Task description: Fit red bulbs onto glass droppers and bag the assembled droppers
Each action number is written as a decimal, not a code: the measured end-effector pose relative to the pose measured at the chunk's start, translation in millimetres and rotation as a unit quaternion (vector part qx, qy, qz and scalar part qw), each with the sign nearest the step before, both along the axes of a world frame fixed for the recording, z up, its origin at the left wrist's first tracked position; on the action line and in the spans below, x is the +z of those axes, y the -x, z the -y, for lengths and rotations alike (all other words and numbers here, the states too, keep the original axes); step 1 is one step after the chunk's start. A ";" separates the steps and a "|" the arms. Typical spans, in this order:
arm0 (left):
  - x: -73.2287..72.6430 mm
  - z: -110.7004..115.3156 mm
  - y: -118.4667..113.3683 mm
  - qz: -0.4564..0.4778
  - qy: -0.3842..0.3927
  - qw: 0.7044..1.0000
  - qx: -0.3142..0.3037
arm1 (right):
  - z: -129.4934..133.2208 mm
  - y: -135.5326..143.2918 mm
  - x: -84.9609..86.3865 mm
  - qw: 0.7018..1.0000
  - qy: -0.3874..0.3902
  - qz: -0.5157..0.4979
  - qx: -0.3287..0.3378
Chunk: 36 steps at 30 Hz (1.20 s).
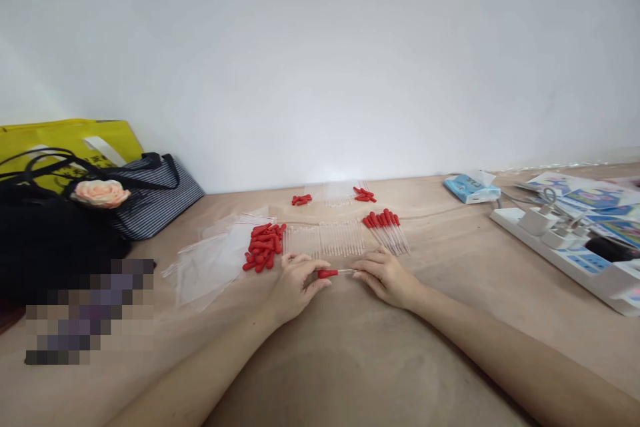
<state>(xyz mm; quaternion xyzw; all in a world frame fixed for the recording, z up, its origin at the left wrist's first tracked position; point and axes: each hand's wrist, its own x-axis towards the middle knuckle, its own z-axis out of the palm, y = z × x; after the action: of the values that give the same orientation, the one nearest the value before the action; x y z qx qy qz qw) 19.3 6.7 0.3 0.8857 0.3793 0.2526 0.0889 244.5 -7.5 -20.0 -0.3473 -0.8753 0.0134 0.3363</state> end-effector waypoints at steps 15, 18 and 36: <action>-0.5 8.2 -12.2 0.031 -0.053 0.998 -0.030 | 2.3 9.4 -4.4 0.999 -0.046 -0.002 0.029; -0.3 7.7 -12.1 0.028 -0.048 0.998 -0.032 | 2.3 9.3 -4.7 0.999 -0.041 -0.001 0.029; -6.2 -2.2 -7.1 0.050 -0.051 0.991 0.115 | -3.2 3.7 17.4 0.992 0.067 0.034 -0.104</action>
<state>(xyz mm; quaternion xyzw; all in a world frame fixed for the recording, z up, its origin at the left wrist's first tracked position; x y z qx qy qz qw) 26.4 8.8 -5.9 0.8257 0.4607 0.3238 0.0328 240.9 -4.3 -2.6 -0.4583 -0.8426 0.0247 0.2817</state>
